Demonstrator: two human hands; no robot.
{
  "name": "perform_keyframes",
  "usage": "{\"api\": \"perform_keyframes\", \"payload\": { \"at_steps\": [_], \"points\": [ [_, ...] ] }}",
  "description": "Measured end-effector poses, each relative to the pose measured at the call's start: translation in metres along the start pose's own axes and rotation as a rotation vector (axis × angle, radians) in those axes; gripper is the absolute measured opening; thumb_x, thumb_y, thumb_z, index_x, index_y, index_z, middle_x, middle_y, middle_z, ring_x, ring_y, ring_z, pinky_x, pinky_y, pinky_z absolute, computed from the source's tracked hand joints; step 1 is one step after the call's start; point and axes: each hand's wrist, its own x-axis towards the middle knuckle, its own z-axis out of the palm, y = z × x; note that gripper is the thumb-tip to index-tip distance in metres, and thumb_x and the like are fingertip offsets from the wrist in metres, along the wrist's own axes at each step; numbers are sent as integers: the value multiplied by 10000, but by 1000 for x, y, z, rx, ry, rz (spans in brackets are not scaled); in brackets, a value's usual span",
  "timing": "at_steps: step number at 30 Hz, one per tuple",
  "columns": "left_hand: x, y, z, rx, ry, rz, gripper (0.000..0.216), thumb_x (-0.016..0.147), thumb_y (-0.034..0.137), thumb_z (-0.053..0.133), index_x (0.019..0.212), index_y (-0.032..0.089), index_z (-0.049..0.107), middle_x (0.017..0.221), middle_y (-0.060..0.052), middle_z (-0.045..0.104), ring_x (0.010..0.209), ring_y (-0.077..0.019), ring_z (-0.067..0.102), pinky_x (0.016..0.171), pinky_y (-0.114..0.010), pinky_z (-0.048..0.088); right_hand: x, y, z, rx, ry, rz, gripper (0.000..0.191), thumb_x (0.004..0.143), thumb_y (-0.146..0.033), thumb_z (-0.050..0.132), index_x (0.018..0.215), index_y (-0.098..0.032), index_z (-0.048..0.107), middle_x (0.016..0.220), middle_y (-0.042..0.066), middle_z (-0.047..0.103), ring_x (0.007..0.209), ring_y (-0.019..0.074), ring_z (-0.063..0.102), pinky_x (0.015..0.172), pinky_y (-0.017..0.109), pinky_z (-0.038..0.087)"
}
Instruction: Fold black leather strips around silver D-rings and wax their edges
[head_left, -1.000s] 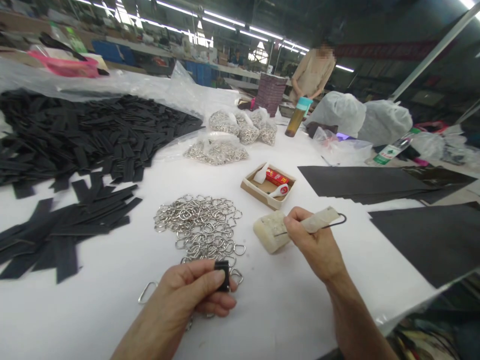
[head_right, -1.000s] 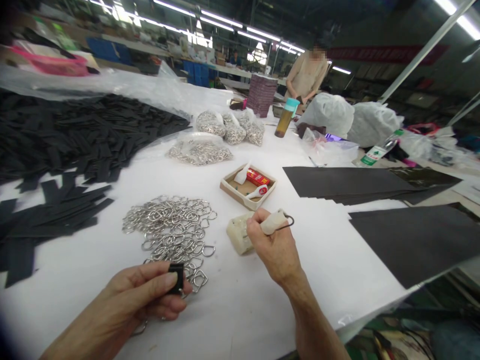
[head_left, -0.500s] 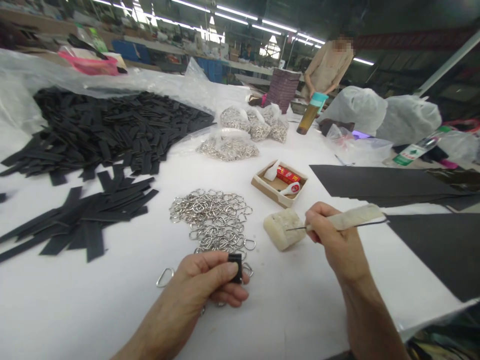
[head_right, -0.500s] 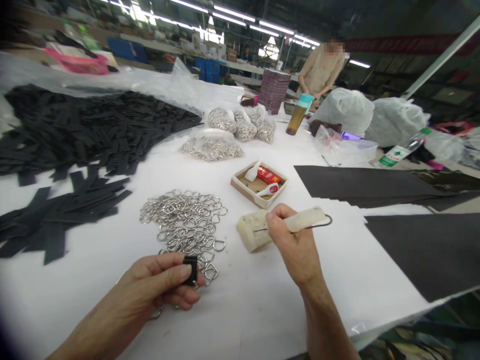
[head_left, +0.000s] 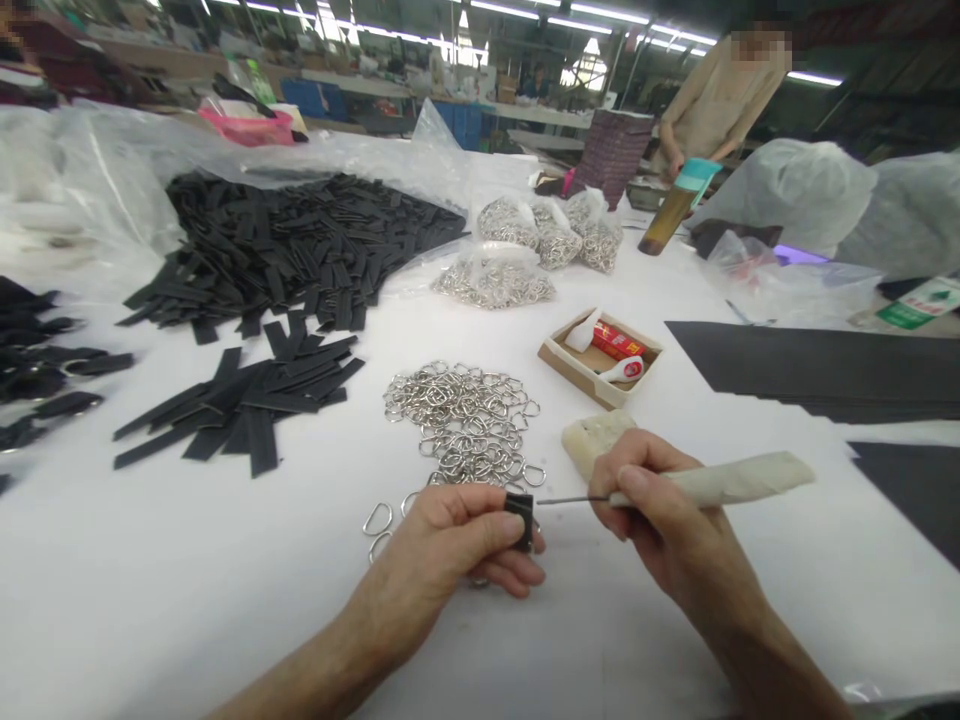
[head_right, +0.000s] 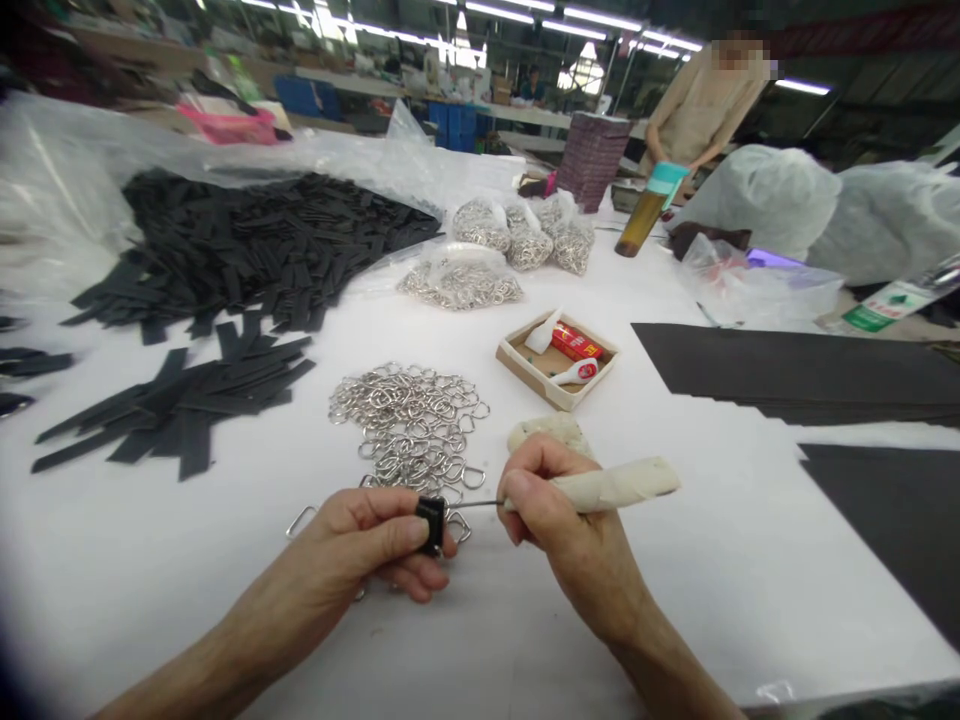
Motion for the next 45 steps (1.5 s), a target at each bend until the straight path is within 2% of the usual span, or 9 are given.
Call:
{"api": "perform_keyframes", "payload": {
  "at_steps": [21,27,33,45],
  "points": [
    [-2,1,1,85,-62,14,186,804,251,584,761,107,694,628,-50,706,588,-130,645,619,-213,511,-1,7,1,-53,-111,60,269,868,-360,556,666,-188,514,544,-41,480,517,103,372,480,240,247],
    [-3,4,4,81,-35,-19,178,763,245,605,673,113,683,540,-36,678,505,-114,617,538,-187,486,0,7,1,-13,-100,64,255,859,-325,560,654,-182,510,528,-41,465,497,94,351,462,235,224],
    [-3,3,3,69,18,-59,194,728,272,624,634,110,674,484,-39,657,440,-103,584,483,-176,458,6,1,0,177,-30,7,261,853,-300,552,630,-180,490,491,-50,392,466,87,291,442,235,184],
    [-4,4,3,77,103,-22,181,728,240,608,616,112,669,413,-14,609,387,-97,556,426,-161,424,1,5,-3,-17,55,6,221,843,-301,569,662,-188,510,561,-30,445,519,110,339,478,256,234]
  ]
}}
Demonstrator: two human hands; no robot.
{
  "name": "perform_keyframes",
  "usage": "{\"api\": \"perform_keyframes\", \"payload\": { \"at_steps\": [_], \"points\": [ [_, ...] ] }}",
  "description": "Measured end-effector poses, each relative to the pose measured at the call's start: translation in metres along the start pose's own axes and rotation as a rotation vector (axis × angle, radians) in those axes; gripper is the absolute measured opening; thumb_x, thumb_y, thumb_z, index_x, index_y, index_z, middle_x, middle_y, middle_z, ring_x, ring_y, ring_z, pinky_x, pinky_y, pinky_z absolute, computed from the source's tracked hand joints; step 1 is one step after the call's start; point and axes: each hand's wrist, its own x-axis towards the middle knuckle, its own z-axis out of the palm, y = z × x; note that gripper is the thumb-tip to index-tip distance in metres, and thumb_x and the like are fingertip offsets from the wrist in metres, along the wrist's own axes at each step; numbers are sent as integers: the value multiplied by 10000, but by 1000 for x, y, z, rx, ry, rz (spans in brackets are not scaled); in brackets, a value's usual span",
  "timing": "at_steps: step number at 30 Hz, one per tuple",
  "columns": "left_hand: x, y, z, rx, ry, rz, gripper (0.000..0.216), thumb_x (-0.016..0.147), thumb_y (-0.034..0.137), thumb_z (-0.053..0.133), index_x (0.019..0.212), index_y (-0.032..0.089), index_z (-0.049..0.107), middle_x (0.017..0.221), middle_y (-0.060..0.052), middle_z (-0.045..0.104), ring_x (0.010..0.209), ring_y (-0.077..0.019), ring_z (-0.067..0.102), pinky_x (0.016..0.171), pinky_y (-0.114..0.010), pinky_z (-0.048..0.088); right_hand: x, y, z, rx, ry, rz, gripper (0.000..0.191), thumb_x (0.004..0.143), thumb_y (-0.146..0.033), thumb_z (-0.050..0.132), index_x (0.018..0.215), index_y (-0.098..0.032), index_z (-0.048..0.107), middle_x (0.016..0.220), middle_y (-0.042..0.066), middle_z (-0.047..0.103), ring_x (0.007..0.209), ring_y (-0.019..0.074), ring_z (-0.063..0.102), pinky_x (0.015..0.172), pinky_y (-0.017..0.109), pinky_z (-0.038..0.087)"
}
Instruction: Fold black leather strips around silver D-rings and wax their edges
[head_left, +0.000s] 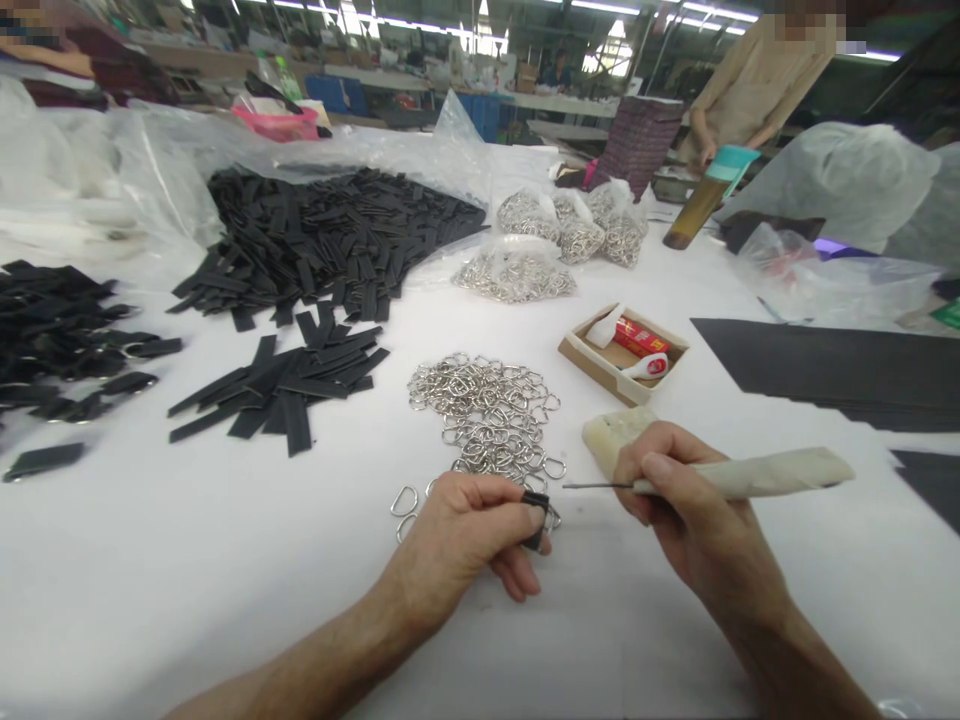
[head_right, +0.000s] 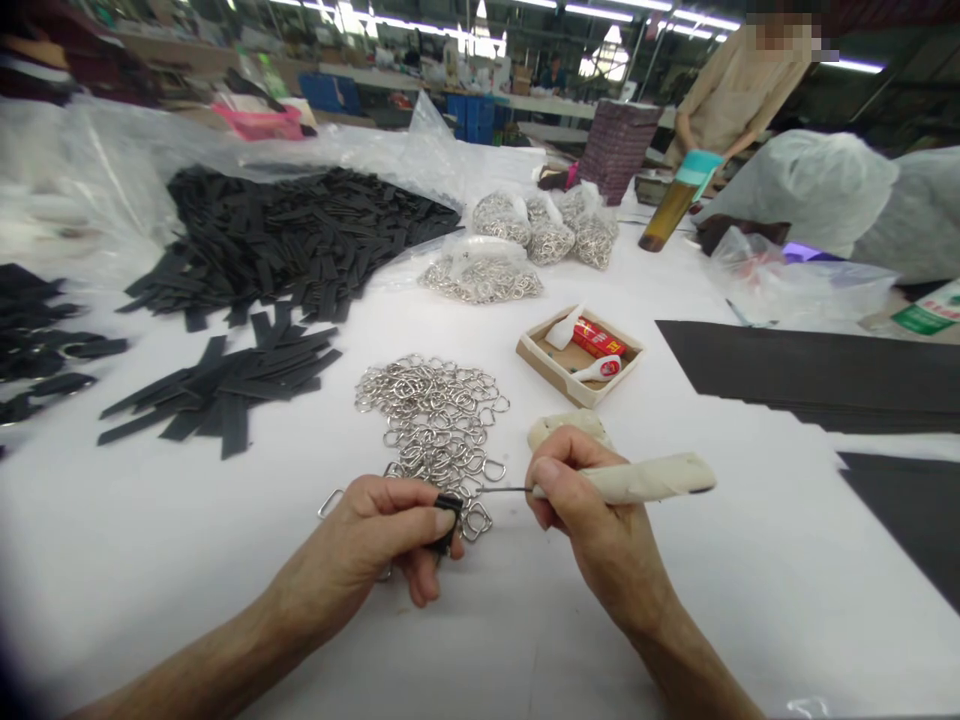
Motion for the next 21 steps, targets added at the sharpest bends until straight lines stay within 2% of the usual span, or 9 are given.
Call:
{"api": "perform_keyframes", "payload": {
  "at_steps": [8,12,16,21],
  "points": [
    [0,0,-2,-33,8,53,211,781,212,573,614,110,652,406,2,584,362,-76,517,402,-144,411,-5,-10,5,-239,50,-29,213,819,-315,576,654,-191,527,593,7,471,575,153,419,512,270,309],
    [1,-5,-3,-94,-6,74,196,811,244,576,704,107,668,558,-29,657,478,-102,594,483,-180,486,-6,-7,2,-273,46,-37,202,803,-332,611,668,-195,550,611,11,500,583,158,430,528,272,328],
    [1,-6,-4,-132,-15,89,166,808,253,595,768,114,677,725,-40,686,558,-102,626,517,-184,499,-5,4,-3,-281,57,-68,181,798,-377,648,745,-213,592,644,0,532,601,157,438,537,267,326],
    [1,-4,-4,-174,-3,96,174,751,258,630,713,92,666,708,-54,680,494,-97,610,448,-176,477,-7,12,-10,-236,69,-104,149,787,-368,681,798,-228,632,656,8,577,633,177,483,528,271,347]
  ]
}}
